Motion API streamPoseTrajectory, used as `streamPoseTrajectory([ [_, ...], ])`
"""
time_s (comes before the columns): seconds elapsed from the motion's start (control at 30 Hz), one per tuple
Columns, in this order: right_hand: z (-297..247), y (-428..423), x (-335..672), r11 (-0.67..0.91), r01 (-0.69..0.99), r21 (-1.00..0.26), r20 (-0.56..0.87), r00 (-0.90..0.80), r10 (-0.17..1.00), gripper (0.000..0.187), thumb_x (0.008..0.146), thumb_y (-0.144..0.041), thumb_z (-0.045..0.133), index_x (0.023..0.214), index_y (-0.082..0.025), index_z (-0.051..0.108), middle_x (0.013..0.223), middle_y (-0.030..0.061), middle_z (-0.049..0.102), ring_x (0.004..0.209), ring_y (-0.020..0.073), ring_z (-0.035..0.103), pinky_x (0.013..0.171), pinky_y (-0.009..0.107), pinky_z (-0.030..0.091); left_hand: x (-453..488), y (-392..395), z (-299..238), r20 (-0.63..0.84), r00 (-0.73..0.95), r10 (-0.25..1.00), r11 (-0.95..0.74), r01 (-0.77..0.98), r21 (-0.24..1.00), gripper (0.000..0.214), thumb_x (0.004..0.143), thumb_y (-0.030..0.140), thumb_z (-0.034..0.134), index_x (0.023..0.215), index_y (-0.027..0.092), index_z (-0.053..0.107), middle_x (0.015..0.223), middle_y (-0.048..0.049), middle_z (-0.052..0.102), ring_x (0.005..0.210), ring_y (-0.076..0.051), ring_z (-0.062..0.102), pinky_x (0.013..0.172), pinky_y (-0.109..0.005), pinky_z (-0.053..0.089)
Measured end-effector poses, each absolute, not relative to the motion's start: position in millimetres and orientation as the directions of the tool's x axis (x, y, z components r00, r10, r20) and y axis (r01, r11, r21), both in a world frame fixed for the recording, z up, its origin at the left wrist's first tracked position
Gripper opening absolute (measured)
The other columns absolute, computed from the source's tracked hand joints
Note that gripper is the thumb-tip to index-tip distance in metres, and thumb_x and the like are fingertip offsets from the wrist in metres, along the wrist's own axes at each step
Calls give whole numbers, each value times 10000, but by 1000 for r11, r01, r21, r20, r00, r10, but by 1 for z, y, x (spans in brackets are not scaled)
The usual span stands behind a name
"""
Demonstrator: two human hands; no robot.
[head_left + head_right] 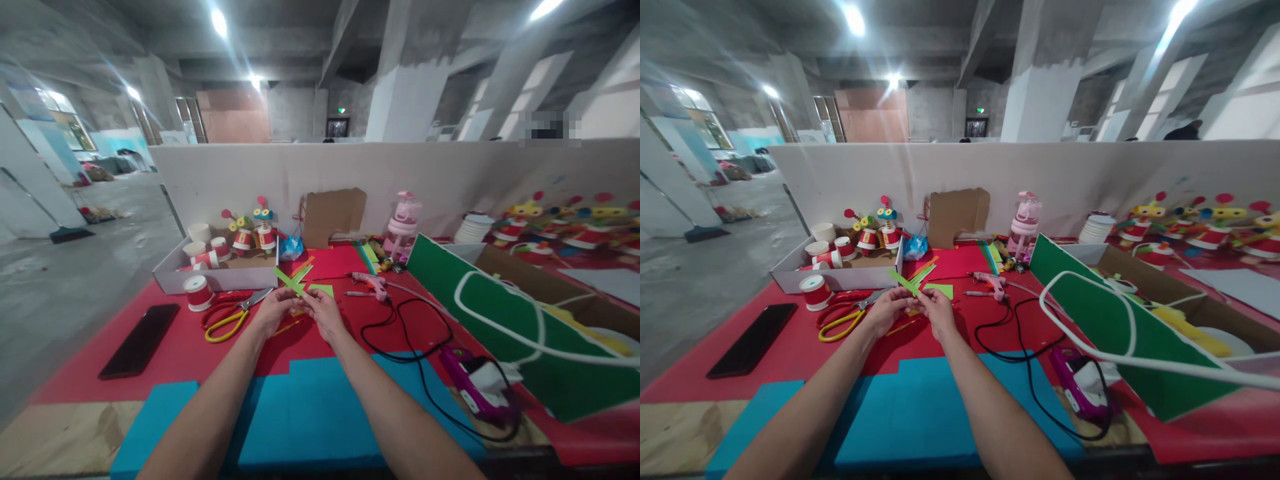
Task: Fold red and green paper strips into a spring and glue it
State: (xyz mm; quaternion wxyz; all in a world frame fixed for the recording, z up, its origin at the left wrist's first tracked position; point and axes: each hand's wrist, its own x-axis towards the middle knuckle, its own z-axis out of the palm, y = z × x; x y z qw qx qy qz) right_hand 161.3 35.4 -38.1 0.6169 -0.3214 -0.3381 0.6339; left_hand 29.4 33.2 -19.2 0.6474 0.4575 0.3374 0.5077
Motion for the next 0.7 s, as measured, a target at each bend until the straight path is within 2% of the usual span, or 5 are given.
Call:
streamPoseTrajectory([
  [0.1, -37, 34, 161, -24, -551, -834, 14, -65, 998, 413, 506, -352, 830, 758, -172, 556, 686, -3, 653, 619, 153, 654, 679, 335, 570, 29, 34, -21, 38, 233, 972, 44, -338, 940, 276, 579, 232, 789, 798, 109, 674, 739, -57, 661, 602, -96, 564, 548, -199, 399],
  [0.23, -37, 32, 160, -38, -490, -871, 9, -92, 996, 400, 519, -366, 821, 761, -166, 572, 678, -4, 653, 612, 139, 647, 673, 306, 563, 28, 37, -25, 41, 154, 987, 1, -264, 965, 238, 573, 253, 782, 706, 101, 657, 643, -37, 629, 551, -91, 530, 550, -214, 397],
  [0.4, -40, 34, 161, 59, -456, -888, 76, -18, 997, 406, 519, -373, 817, 795, -171, 596, 777, -23, 637, 670, 117, 637, 686, 273, 561, 28, 36, -23, 58, 117, 991, -38, -161, 986, 215, 574, 246, 760, 700, 105, 658, 608, -12, 615, 501, -76, 485, 511, -208, 349],
  [0.5, -42, 36, 162, 56, -425, -903, 81, -41, 996, 389, 548, -407, 798, 779, -173, 589, 741, -23, 628, 608, 115, 621, 637, 290, 567, 29, 34, -21, 66, 138, 988, -48, -127, 991, 221, 568, 254, 760, 694, 108, 651, 610, -14, 621, 518, -93, 503, 525, -219, 364],
  [0.7, -44, 36, 163, 82, -391, -917, 102, -29, 994, 395, 545, -424, 798, 735, -170, 563, 676, -22, 624, 589, 127, 634, 625, 286, 569, 30, 31, -19, 77, 151, 986, -47, -195, 980, 284, 577, 297, 772, 740, 124, 617, 648, -7, 616, 533, -92, 519, 535, -221, 394],
])
